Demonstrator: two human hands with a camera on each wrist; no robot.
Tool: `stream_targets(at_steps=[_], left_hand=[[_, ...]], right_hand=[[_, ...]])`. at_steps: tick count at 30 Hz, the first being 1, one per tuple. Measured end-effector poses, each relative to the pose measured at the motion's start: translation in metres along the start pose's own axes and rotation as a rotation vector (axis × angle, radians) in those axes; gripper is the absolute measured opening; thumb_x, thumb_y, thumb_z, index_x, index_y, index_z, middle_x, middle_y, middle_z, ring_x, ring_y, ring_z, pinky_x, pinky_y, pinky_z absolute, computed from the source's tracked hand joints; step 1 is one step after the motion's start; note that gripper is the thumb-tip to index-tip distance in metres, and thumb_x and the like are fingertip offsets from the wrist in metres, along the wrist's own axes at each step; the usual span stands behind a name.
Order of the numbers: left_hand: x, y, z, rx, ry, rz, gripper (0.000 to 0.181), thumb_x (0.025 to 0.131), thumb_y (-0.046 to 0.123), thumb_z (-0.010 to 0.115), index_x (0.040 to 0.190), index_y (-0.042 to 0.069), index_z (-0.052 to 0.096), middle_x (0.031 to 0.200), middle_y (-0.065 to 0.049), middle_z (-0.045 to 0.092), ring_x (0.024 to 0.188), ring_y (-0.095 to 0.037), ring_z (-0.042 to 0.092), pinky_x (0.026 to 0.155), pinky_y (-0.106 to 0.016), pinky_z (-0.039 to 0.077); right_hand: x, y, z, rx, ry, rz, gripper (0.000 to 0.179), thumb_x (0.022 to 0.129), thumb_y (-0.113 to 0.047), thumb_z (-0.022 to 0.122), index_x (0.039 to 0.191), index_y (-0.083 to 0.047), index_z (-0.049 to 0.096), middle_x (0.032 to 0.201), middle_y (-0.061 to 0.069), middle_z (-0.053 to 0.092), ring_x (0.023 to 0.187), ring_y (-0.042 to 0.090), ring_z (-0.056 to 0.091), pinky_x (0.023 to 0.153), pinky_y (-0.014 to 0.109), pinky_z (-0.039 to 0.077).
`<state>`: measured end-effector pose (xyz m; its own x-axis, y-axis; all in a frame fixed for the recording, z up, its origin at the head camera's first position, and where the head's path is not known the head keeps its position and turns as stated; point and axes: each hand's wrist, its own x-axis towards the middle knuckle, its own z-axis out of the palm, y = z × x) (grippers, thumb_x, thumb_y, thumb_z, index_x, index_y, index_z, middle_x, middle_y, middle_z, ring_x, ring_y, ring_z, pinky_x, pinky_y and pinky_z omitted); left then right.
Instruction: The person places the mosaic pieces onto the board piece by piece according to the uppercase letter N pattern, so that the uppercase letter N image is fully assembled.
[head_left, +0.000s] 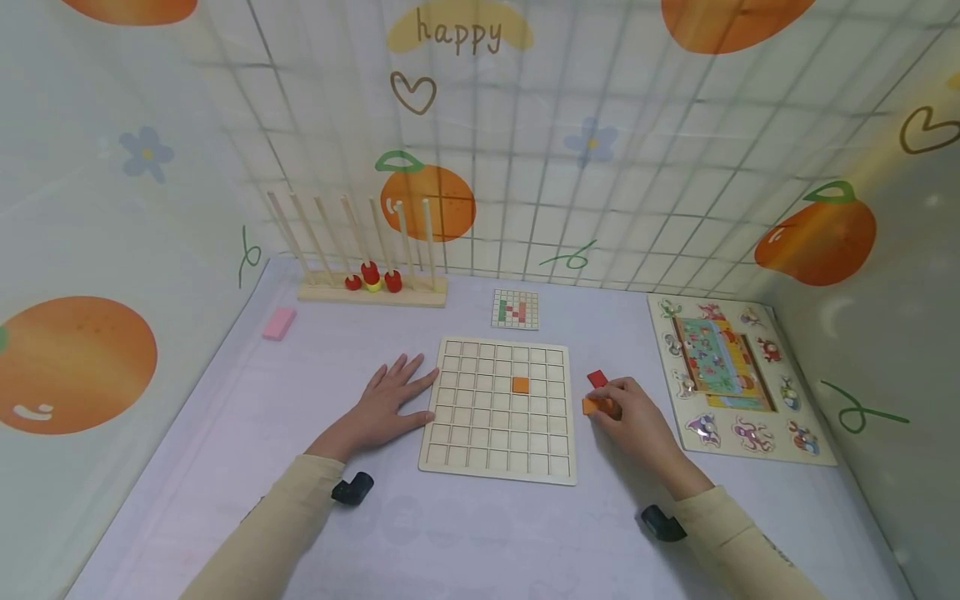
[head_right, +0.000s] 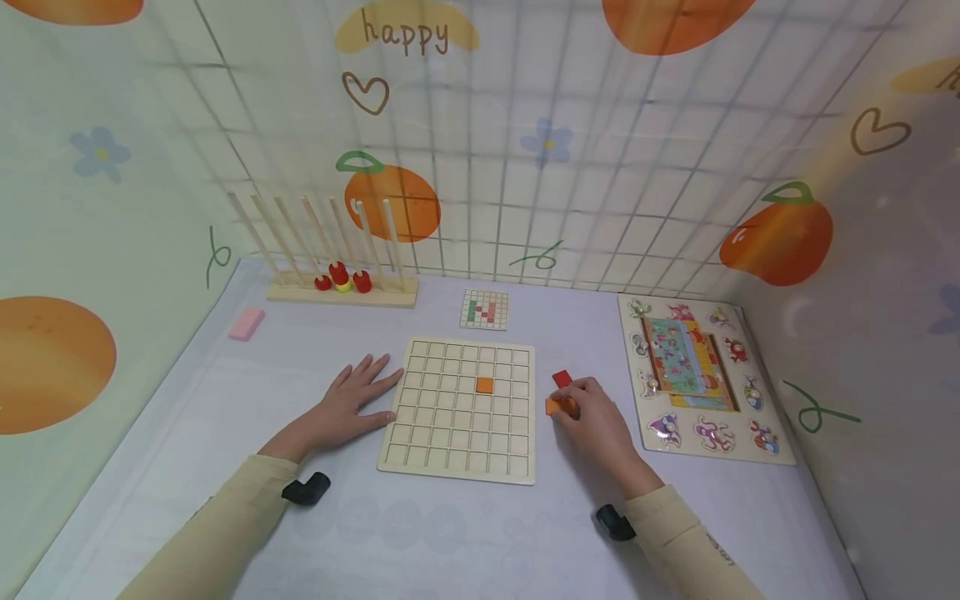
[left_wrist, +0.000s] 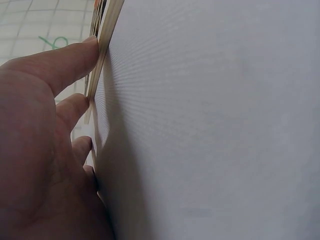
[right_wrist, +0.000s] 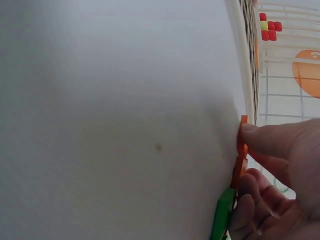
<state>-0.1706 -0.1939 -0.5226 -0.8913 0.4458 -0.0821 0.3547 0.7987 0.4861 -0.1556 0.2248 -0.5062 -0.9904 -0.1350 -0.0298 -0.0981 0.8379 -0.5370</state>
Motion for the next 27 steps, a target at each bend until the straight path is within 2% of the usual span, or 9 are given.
stream_targets(at_steps=[9,20,27], left_hand=[[0.0017,-0.0025,0.0031,0.003,-0.011,-0.015,0.075,0.097,0.054,0.062,0.160,0.027,0.033,0.171,-0.004,0.012,0.157,-0.031,0.000,0.125,-0.053,-0.003],[0.0014,-0.0001,0.0019,0.006,-0.016,-0.028,0.075,0.097,0.054,0.062,0.160,0.027,0.033,0.171,-0.004,0.013,0.157,-0.031,0.000,0.125,-0.053,-0.003],[0.0011,0.0010,0.0012,0.010,-0.016,-0.033,0.075,0.097,0.054,0.062,0.160,0.027,0.033,0.171,-0.004,0.013,0.157,-0.032,0.000,0.125,-0.054,-0.003]], right_hand=[[-0.0014,-0.0016,0.0000,0.008,-0.007,0.023,0.024,0.090,-0.011,0.079,0.112,-0.008,0.070,0.114,0.010,0.059,0.097,0.026,0.056,0.088,0.042,0.056],[-0.0012,-0.0009,0.0015,-0.003,0.008,-0.001,0.026,0.088,-0.008,0.080,0.110,-0.009,0.066,0.103,0.006,0.063,0.091,0.023,0.055,0.080,0.037,0.054],[-0.0028,-0.0004,0.0021,-0.003,0.027,-0.047,0.025,0.088,-0.007,0.079,0.109,-0.011,0.065,0.092,0.003,0.063,0.083,0.021,0.052,0.071,0.032,0.049]])
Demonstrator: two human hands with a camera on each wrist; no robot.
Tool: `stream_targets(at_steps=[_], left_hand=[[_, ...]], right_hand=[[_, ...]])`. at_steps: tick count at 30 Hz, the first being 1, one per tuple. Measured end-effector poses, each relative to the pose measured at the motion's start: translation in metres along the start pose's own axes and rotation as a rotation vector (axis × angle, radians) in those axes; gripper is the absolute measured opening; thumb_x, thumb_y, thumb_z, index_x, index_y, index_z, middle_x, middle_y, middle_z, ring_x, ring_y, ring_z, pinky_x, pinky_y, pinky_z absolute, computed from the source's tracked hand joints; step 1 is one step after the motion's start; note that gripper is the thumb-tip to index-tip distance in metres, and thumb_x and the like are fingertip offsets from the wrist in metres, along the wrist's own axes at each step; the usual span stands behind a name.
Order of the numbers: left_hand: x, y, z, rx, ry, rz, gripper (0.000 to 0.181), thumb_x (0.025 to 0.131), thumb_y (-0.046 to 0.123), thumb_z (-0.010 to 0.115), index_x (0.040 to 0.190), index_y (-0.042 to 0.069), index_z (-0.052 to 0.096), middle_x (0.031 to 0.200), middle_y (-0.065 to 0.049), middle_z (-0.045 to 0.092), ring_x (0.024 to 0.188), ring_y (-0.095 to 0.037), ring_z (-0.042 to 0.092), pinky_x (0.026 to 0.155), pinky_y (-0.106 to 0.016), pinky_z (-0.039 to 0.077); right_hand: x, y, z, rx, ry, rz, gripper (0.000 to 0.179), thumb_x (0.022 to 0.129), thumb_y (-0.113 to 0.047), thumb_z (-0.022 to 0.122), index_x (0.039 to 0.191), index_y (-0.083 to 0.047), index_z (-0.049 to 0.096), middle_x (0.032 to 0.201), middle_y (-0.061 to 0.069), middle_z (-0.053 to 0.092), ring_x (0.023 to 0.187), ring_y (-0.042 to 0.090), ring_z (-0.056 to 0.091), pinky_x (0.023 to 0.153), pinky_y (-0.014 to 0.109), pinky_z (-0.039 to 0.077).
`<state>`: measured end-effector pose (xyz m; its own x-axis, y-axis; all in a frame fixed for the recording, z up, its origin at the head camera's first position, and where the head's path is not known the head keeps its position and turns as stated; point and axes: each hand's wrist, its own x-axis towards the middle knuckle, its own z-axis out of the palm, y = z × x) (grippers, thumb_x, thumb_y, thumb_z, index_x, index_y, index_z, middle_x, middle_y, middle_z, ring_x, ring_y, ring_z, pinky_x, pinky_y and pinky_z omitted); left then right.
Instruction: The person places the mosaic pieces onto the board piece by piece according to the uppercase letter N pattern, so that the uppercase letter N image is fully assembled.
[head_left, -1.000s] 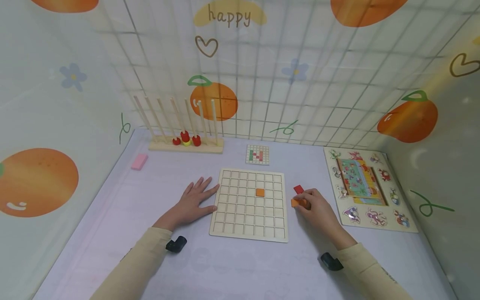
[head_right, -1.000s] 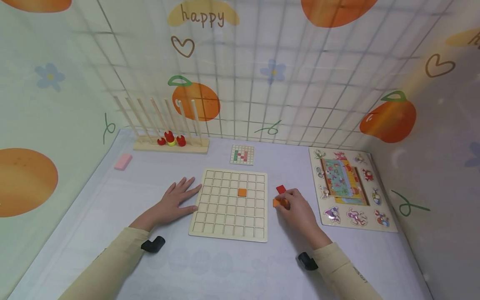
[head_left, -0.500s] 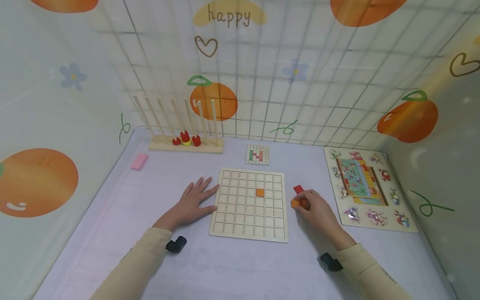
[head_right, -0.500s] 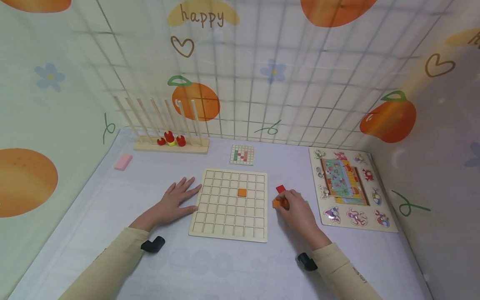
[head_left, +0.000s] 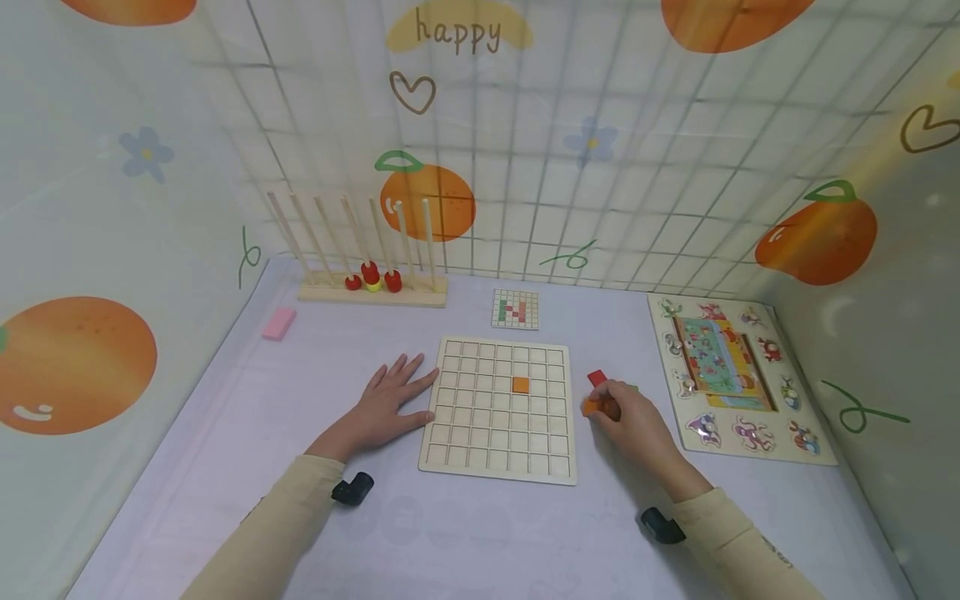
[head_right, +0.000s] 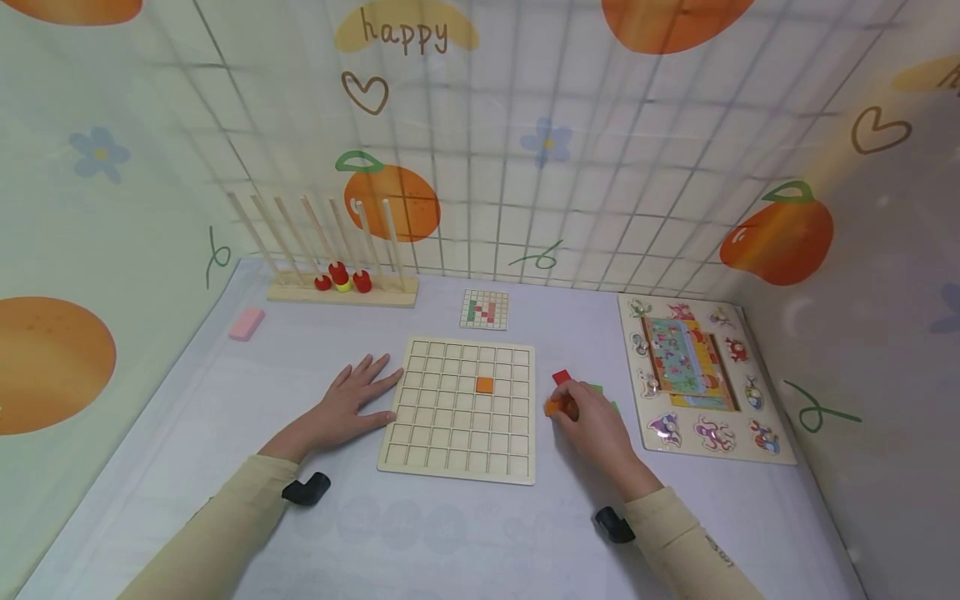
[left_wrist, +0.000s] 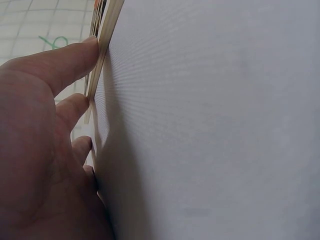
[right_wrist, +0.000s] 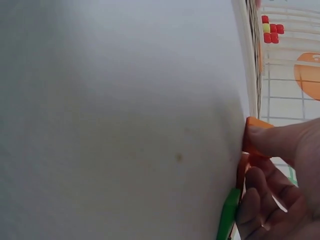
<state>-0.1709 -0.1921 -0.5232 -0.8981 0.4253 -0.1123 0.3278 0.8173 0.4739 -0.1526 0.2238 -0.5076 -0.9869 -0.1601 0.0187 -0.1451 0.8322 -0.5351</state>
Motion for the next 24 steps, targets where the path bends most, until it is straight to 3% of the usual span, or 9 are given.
stream_targets(at_steps=[9,18,24], left_hand=[[0.0002,0.0000,-0.0005,0.004,-0.003,0.002,0.075,0.097,0.055,0.061,0.161,0.027,0.033,0.171,-0.004,0.013,0.157,-0.032,0.000,0.125,-0.054,-0.002],[0.0001,-0.0006,-0.0007,0.005,-0.003,0.007,0.075,0.097,0.055,0.061,0.161,0.027,0.033,0.171,-0.004,0.012,0.157,-0.031,0.000,0.125,-0.053,-0.003],[-0.0003,-0.0006,-0.0012,0.001,-0.005,0.010,0.075,0.097,0.055,0.061,0.161,0.027,0.032,0.171,-0.004,0.012,0.157,-0.032,0.000,0.125,-0.053,-0.003]], right_hand=[[-0.0024,-0.0004,-0.0016,0.017,0.023,-0.032,0.019,0.090,-0.011,0.078,0.108,-0.014,0.070,0.092,-0.001,0.066,0.078,0.017,0.052,0.067,0.030,0.047],[-0.0010,-0.0001,-0.0039,0.054,0.016,0.009,0.017,0.093,-0.014,0.075,0.109,-0.015,0.070,0.090,0.000,0.068,0.078,0.019,0.056,0.070,0.033,0.050],[0.0000,-0.0006,-0.0045,0.072,0.018,0.009,0.014,0.094,-0.013,0.074,0.108,-0.014,0.073,0.101,0.003,0.072,0.086,0.020,0.061,0.078,0.037,0.055]])
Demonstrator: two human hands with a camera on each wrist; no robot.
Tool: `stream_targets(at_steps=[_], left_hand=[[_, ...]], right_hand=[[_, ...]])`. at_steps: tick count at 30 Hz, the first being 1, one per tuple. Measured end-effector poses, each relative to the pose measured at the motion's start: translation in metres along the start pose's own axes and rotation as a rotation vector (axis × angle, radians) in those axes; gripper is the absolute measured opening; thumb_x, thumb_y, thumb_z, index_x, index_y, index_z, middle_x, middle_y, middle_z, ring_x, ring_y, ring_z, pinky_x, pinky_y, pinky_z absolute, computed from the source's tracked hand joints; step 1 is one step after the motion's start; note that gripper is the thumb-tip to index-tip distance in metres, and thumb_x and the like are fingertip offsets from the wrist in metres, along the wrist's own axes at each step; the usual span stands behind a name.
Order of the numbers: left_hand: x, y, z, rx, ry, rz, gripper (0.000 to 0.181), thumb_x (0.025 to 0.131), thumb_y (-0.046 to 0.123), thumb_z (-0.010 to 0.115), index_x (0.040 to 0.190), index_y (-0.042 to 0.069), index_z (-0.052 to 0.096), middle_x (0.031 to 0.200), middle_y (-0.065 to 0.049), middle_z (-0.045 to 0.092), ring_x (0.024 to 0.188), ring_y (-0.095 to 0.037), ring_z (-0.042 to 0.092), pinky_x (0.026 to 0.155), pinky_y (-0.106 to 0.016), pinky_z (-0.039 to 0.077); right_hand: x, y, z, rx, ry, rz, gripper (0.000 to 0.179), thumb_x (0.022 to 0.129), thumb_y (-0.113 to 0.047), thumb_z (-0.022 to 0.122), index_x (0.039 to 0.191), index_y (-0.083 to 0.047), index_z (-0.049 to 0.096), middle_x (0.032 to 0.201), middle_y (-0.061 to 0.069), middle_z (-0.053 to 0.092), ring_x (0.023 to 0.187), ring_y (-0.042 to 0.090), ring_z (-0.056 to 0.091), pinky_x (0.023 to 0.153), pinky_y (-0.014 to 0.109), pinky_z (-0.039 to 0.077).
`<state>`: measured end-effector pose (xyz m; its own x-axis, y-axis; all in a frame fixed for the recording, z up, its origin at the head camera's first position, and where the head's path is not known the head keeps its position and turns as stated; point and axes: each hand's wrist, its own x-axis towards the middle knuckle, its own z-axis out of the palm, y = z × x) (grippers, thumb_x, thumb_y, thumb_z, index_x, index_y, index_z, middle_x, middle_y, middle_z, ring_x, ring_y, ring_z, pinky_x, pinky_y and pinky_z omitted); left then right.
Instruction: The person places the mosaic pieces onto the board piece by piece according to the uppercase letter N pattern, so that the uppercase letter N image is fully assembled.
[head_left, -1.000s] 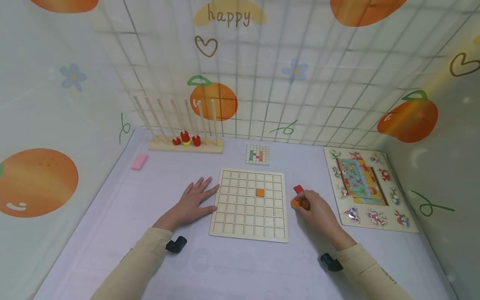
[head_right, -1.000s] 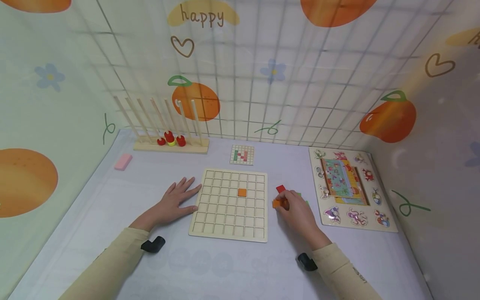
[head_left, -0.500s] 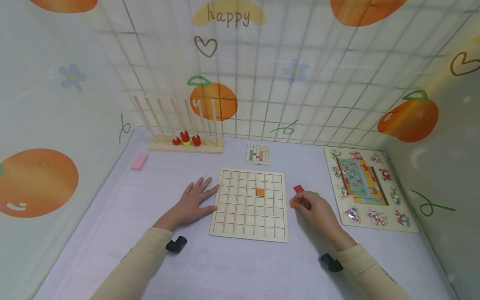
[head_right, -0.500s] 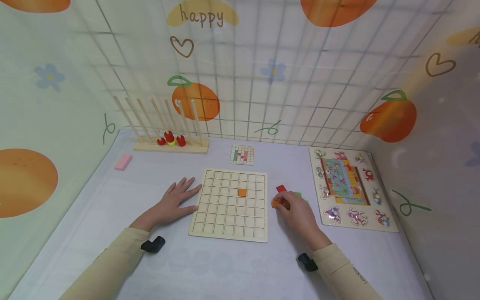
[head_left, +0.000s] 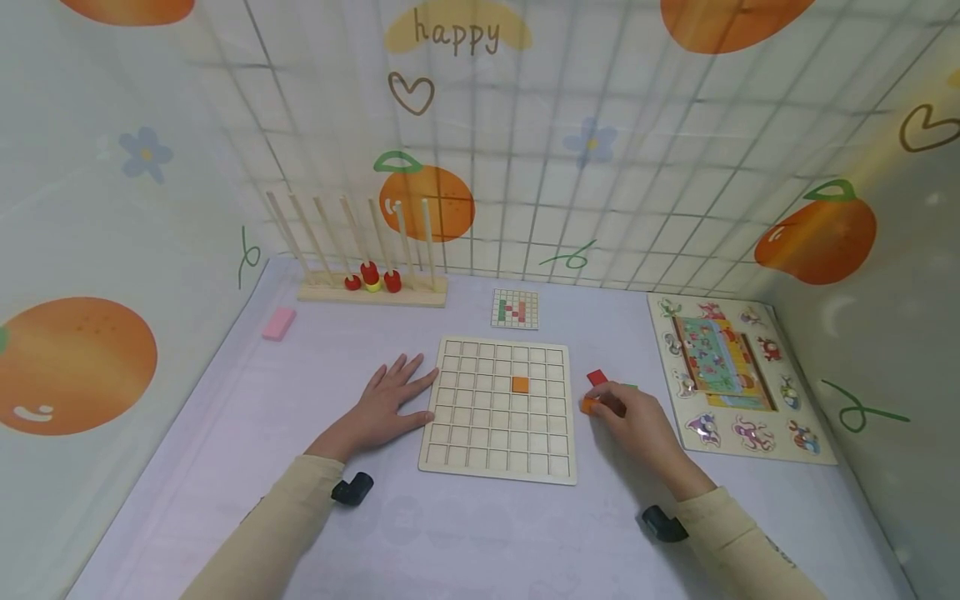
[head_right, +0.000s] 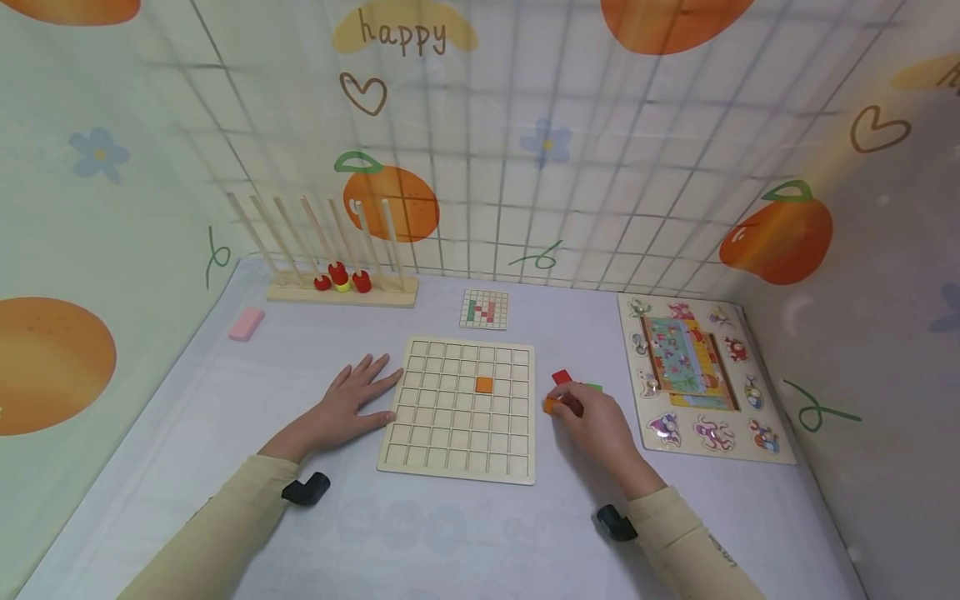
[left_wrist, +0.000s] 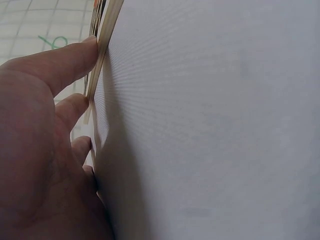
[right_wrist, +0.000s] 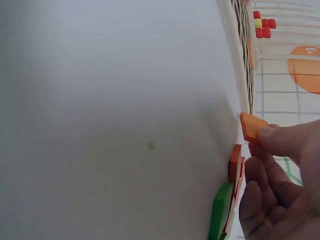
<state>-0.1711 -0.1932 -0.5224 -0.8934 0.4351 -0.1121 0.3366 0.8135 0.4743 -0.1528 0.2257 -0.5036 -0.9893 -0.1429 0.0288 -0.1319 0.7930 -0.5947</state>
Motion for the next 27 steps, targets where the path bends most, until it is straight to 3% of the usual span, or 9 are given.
stream_targets(at_steps=[5,12,20,27], left_hand=[[0.000,-0.001,0.001,-0.004,0.001,0.001,0.075,0.097,0.055,0.061,0.161,0.027,0.032,0.171,-0.004,0.012,0.157,-0.031,0.000,0.125,-0.053,-0.003],[0.000,-0.002,0.001,0.001,0.005,0.006,0.075,0.097,0.056,0.061,0.161,0.028,0.032,0.171,-0.004,0.012,0.157,-0.031,0.000,0.125,-0.053,-0.003],[0.000,0.001,0.000,-0.006,0.009,0.006,0.075,0.097,0.054,0.062,0.160,0.027,0.034,0.171,-0.006,0.014,0.157,-0.033,0.001,0.124,-0.055,-0.002],[0.000,-0.001,0.001,-0.008,0.010,0.001,0.075,0.097,0.054,0.062,0.160,0.027,0.033,0.171,-0.005,0.013,0.157,-0.032,0.001,0.124,-0.054,-0.002]], right_hand=[[0.001,-0.002,-0.001,0.019,0.007,-0.005,0.014,0.095,-0.013,0.073,0.109,-0.013,0.075,0.107,0.004,0.074,0.094,0.021,0.065,0.084,0.041,0.058],[0.002,-0.008,-0.001,0.046,0.025,-0.021,0.011,0.094,-0.015,0.075,0.105,-0.016,0.076,0.098,0.000,0.074,0.079,0.017,0.059,0.070,0.030,0.052],[0.004,-0.015,0.005,0.106,-0.011,-0.016,0.012,0.095,-0.018,0.074,0.107,-0.019,0.076,0.102,-0.006,0.074,0.085,0.014,0.063,0.076,0.031,0.056],[0.006,-0.023,0.012,0.122,-0.021,-0.012,0.011,0.094,-0.021,0.076,0.105,-0.022,0.077,0.098,-0.009,0.073,0.081,0.015,0.060,0.069,0.028,0.054]])
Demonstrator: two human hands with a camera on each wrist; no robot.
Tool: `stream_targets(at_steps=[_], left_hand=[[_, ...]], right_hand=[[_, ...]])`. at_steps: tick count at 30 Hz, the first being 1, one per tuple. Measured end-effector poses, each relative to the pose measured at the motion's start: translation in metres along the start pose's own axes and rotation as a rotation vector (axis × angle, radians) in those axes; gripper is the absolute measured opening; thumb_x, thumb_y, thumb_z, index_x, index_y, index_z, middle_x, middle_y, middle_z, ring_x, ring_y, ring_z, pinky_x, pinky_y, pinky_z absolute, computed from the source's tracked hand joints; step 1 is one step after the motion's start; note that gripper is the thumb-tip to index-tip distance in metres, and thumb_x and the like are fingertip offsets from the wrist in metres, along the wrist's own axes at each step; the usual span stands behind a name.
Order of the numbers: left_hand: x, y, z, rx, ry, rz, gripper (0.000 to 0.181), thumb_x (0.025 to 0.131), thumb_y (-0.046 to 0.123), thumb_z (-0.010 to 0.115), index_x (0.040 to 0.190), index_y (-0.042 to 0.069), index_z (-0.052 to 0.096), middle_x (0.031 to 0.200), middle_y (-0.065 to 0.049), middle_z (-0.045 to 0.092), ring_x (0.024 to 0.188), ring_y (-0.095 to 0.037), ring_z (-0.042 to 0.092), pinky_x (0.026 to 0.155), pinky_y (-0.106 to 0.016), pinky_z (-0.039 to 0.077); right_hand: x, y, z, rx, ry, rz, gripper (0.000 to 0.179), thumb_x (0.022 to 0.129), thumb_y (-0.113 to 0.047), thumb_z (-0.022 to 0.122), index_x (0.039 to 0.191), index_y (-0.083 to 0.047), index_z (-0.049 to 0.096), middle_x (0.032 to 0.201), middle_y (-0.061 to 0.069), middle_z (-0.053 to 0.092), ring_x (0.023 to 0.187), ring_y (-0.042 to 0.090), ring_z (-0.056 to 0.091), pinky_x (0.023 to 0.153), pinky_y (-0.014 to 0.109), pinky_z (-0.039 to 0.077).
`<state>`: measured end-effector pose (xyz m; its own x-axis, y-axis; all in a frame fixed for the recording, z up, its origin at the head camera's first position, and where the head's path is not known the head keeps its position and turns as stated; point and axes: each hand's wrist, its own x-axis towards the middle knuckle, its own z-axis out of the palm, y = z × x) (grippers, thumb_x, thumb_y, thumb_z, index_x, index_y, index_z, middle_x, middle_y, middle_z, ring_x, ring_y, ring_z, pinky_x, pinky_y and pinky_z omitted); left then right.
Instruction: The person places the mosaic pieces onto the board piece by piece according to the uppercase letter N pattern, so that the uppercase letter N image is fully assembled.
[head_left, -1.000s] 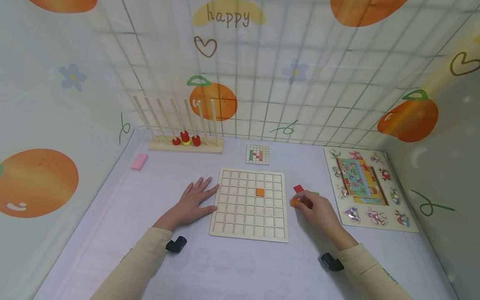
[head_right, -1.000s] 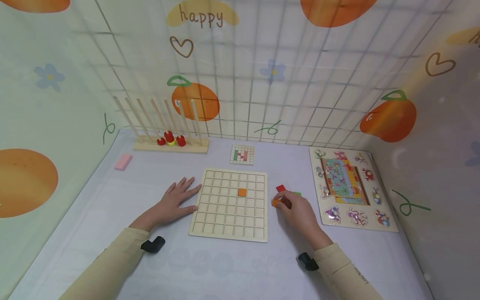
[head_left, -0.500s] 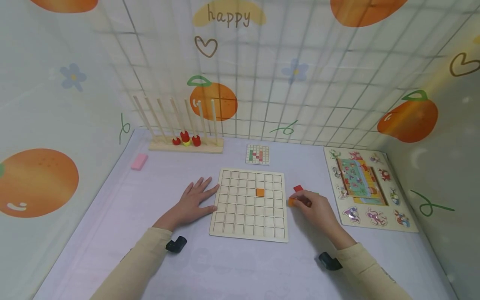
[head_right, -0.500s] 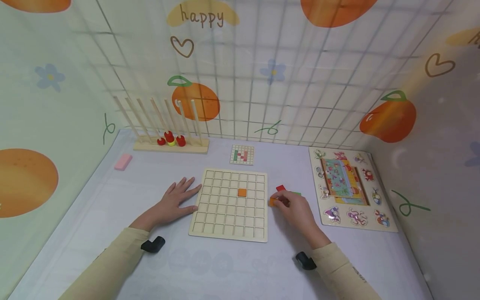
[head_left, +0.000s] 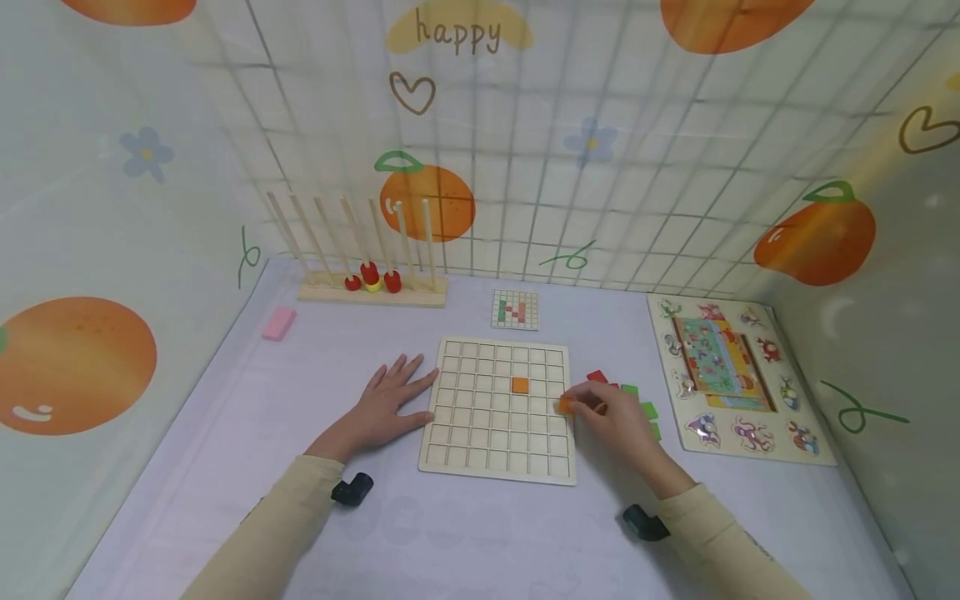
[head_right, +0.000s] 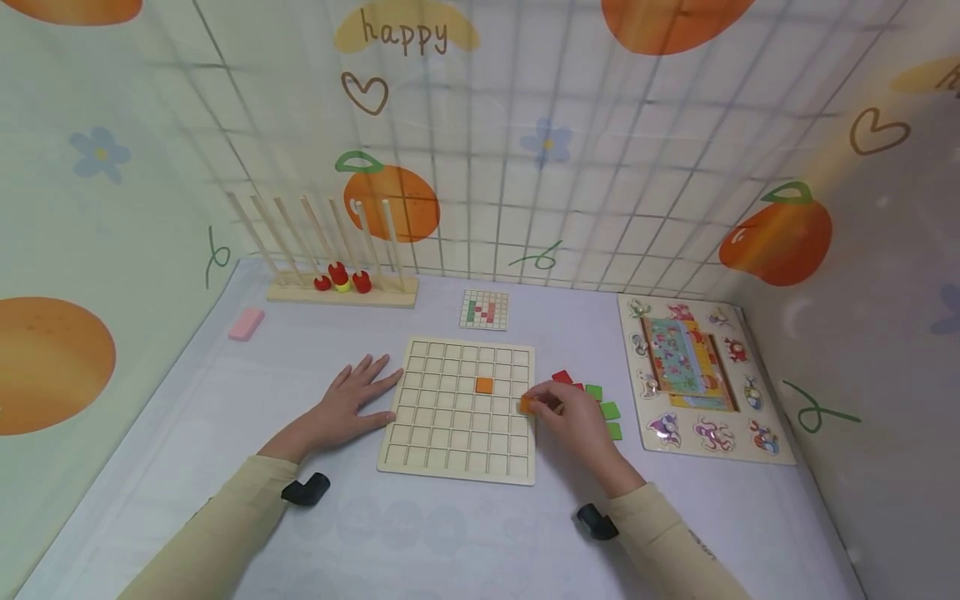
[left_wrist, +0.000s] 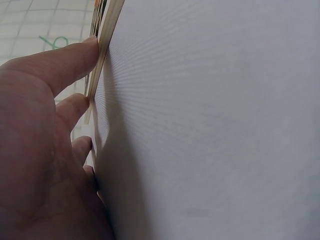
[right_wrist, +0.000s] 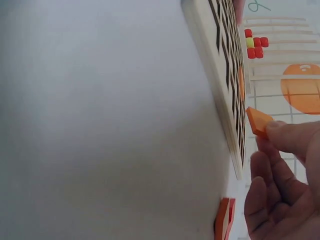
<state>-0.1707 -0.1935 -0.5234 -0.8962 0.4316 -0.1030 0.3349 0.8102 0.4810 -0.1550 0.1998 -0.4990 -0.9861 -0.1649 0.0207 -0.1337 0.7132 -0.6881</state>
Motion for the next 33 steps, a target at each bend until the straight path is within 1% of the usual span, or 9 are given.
stream_targets(at_steps=[4,7,12,17,21,29,33], left_hand=[[0.000,0.001,-0.001,0.000,0.004,0.003,0.075,0.097,0.053,0.063,0.160,0.026,0.034,0.170,-0.006,0.014,0.157,-0.034,0.002,0.124,-0.056,-0.001],[0.000,0.001,-0.001,0.000,0.004,0.002,0.075,0.097,0.053,0.063,0.160,0.026,0.034,0.170,-0.006,0.014,0.157,-0.034,0.002,0.124,-0.056,-0.001],[0.000,0.002,-0.002,0.000,0.002,0.002,0.074,0.097,0.052,0.063,0.160,0.025,0.034,0.170,-0.007,0.015,0.157,-0.034,0.002,0.124,-0.057,-0.001],[0.000,0.002,-0.002,0.003,0.005,0.010,0.074,0.097,0.051,0.065,0.160,0.025,0.035,0.170,-0.007,0.015,0.157,-0.034,0.002,0.124,-0.057,-0.001],[0.000,0.002,-0.001,0.001,0.011,0.014,0.074,0.097,0.050,0.065,0.159,0.025,0.036,0.170,-0.008,0.016,0.157,-0.035,0.003,0.124,-0.057,-0.001],[-0.001,0.003,-0.003,0.000,0.011,0.019,0.074,0.097,0.049,0.065,0.159,0.024,0.036,0.170,-0.009,0.016,0.156,-0.036,0.003,0.124,-0.058,0.000],[-0.001,0.004,-0.005,-0.008,0.007,0.017,0.074,0.097,0.049,0.065,0.159,0.023,0.037,0.170,-0.009,0.016,0.156,-0.036,0.003,0.124,-0.058,0.000]], right_hand=[[0.001,-0.006,0.004,0.025,-0.005,-0.002,0.011,0.094,-0.021,0.076,0.104,-0.023,0.077,0.096,-0.010,0.072,0.079,0.015,0.059,0.064,0.025,0.052],[0.003,-0.010,0.008,0.031,-0.014,-0.006,0.012,0.093,-0.020,0.077,0.105,-0.023,0.077,0.098,-0.010,0.072,0.079,0.014,0.059,0.065,0.024,0.052],[0.007,-0.017,0.014,0.056,-0.030,-0.003,0.014,0.092,-0.020,0.078,0.105,-0.025,0.077,0.095,-0.010,0.072,0.079,0.015,0.060,0.065,0.024,0.053],[0.010,-0.022,0.020,0.083,-0.039,-0.035,0.014,0.092,-0.021,0.078,0.106,-0.025,0.077,0.094,-0.010,0.071,0.078,0.015,0.060,0.065,0.025,0.054],[0.014,-0.027,0.025,0.075,-0.043,-0.040,0.013,0.092,-0.022,0.078,0.104,-0.026,0.077,0.095,-0.012,0.070,0.079,0.014,0.059,0.067,0.026,0.053],[0.018,-0.034,0.035,0.094,-0.080,-0.046,0.013,0.093,-0.021,0.077,0.105,-0.024,0.076,0.097,-0.010,0.070,0.081,0.014,0.058,0.071,0.027,0.053],[0.020,-0.036,0.040,0.092,-0.084,-0.059,0.012,0.093,-0.020,0.077,0.104,-0.024,0.077,0.099,-0.011,0.071,0.083,0.014,0.060,0.075,0.027,0.055]])
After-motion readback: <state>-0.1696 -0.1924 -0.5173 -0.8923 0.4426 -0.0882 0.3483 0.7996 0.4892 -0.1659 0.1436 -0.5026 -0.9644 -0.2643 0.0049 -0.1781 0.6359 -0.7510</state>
